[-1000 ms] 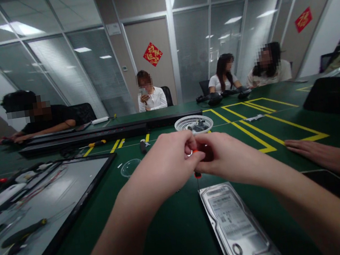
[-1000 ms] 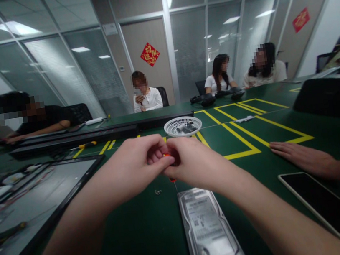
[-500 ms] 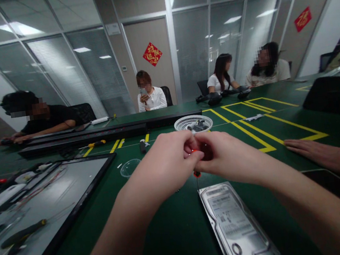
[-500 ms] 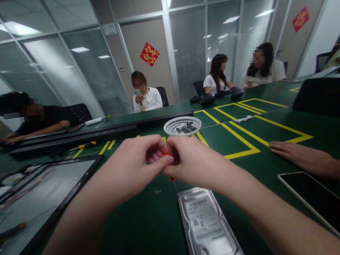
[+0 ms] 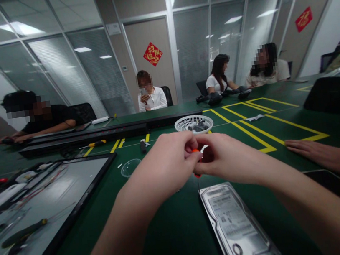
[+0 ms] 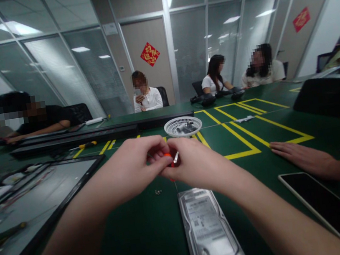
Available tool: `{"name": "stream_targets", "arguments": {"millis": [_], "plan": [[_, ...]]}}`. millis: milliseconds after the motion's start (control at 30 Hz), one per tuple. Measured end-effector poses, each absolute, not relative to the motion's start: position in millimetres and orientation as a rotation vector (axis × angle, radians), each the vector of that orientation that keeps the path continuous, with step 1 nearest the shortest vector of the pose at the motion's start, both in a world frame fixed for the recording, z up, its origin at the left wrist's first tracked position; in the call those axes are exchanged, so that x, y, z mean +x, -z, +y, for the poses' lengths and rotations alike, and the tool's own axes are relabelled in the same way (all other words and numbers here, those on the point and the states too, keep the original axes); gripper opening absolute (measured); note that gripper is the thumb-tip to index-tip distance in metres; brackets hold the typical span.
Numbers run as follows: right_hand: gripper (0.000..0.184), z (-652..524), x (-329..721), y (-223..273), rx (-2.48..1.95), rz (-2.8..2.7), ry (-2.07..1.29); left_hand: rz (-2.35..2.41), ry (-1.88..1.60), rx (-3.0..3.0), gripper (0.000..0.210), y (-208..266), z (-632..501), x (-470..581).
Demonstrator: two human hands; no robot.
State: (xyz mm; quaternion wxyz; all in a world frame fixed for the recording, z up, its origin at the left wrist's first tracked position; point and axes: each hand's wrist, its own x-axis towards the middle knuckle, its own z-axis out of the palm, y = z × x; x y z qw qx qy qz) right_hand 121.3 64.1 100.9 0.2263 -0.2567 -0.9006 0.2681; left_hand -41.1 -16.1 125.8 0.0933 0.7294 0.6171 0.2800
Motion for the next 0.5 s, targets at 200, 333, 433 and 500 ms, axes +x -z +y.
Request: {"name": "stream_targets", "arguments": {"millis": [200, 333, 433, 500], "plan": [[0.014, 65.1, 121.7, -102.2, -0.721, -2.482, -0.691, 1.827, -0.871, 2.132, 0.012, -127.2, -16.7, -38.4], [0.009, 65.3, 121.2, -100.9, -0.762, -2.487, -0.649, 1.847, -0.843, 2.132, 0.014, -126.7, -15.9, -38.8], [0.014, 64.0, 120.4, -101.2, -0.725, -2.471, -0.709, 1.809, -0.844, 2.149, 0.009, -125.8, -15.5, -40.8], [0.018, 63.4, 120.0, -101.9, -0.701, -2.454, -0.758, 1.787, -0.866, 2.155, 0.008, -125.7, -15.5, -41.3]]}}
